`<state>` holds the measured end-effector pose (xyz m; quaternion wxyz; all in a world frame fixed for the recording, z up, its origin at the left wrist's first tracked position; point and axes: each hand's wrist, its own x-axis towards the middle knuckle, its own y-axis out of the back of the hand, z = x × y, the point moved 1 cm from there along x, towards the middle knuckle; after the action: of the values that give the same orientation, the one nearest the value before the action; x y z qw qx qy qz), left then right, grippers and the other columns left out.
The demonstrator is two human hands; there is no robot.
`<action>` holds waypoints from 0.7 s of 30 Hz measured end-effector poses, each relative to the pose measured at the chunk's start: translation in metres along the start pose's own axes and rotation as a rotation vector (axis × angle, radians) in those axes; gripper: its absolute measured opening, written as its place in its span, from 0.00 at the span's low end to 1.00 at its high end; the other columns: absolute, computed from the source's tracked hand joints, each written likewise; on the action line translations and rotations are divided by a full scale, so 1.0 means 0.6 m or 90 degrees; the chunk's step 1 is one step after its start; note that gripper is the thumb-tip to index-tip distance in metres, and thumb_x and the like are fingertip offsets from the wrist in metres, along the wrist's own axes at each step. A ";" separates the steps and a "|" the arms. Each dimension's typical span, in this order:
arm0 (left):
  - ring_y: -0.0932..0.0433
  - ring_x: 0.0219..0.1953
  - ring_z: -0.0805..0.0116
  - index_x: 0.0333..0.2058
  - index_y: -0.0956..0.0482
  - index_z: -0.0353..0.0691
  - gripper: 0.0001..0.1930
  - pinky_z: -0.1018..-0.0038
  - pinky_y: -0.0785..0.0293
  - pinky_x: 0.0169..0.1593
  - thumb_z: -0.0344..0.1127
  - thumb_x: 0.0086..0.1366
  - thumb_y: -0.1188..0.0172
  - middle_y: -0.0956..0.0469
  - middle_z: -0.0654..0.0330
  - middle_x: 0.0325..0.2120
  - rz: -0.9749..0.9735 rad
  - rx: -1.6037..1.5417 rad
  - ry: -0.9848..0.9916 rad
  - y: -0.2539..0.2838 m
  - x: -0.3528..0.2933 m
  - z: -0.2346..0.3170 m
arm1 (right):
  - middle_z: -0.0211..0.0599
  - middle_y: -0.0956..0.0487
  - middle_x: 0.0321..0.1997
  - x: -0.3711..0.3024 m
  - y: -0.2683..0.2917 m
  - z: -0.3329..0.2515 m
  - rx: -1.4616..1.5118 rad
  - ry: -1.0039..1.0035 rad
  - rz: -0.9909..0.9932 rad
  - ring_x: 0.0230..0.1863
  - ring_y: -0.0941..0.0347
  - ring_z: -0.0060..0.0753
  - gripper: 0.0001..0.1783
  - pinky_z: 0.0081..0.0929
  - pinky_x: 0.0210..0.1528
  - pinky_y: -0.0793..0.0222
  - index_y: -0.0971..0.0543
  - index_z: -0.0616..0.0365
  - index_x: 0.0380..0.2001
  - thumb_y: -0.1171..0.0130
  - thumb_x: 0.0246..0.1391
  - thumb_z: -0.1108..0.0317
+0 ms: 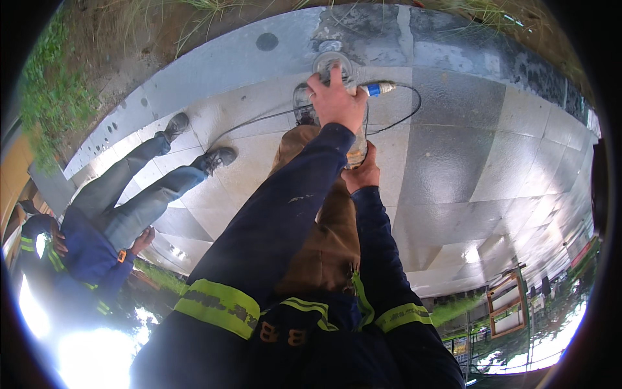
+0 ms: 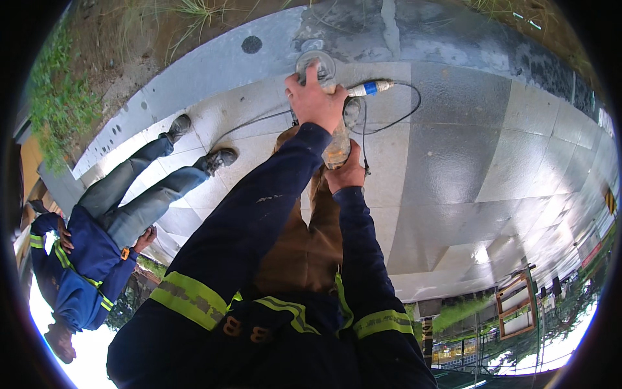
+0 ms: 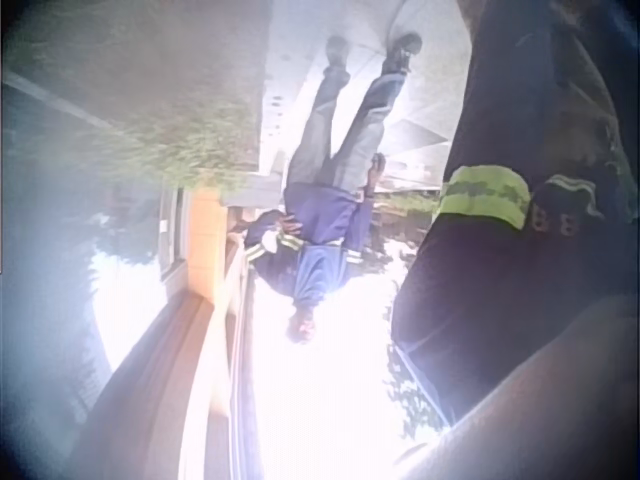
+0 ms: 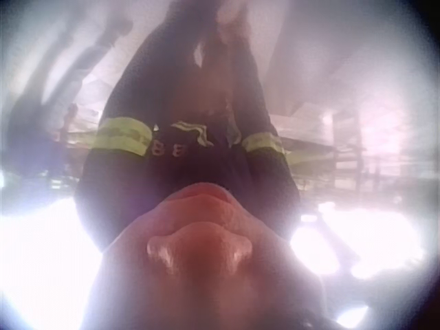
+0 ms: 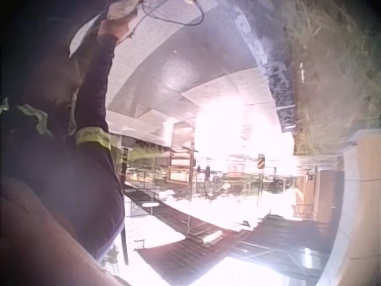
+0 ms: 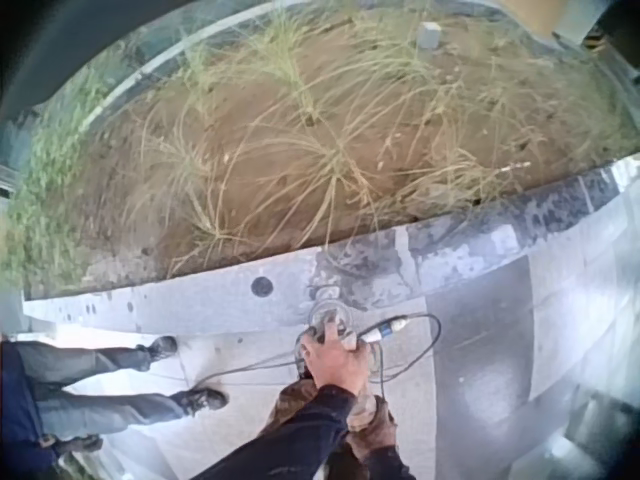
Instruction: The person uses a handheld angle grinder to grind a concrete curb along a tiled walkway. The tool is held with both hands and moved steadily along the edge, producing dust and debris. A second worker is visible nearby but not interacting with the task.
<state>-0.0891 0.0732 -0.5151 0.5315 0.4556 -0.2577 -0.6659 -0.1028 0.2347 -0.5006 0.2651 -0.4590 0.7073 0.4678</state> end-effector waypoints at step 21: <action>0.37 0.52 0.36 0.58 0.33 0.46 0.36 0.50 0.38 0.56 0.44 0.49 0.32 0.39 0.38 0.50 0.017 -0.006 0.012 -0.002 0.021 0.003 | 0.56 0.19 0.42 0.027 0.012 -0.011 -0.024 0.009 0.000 0.48 0.24 0.63 0.42 0.47 0.50 0.27 0.39 0.43 0.60 0.39 0.37 0.73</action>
<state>-0.0914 0.0613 -0.5197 0.5450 0.4560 -0.2555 -0.6556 -0.1162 0.2231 -0.5077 0.2519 -0.4673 0.7000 0.4777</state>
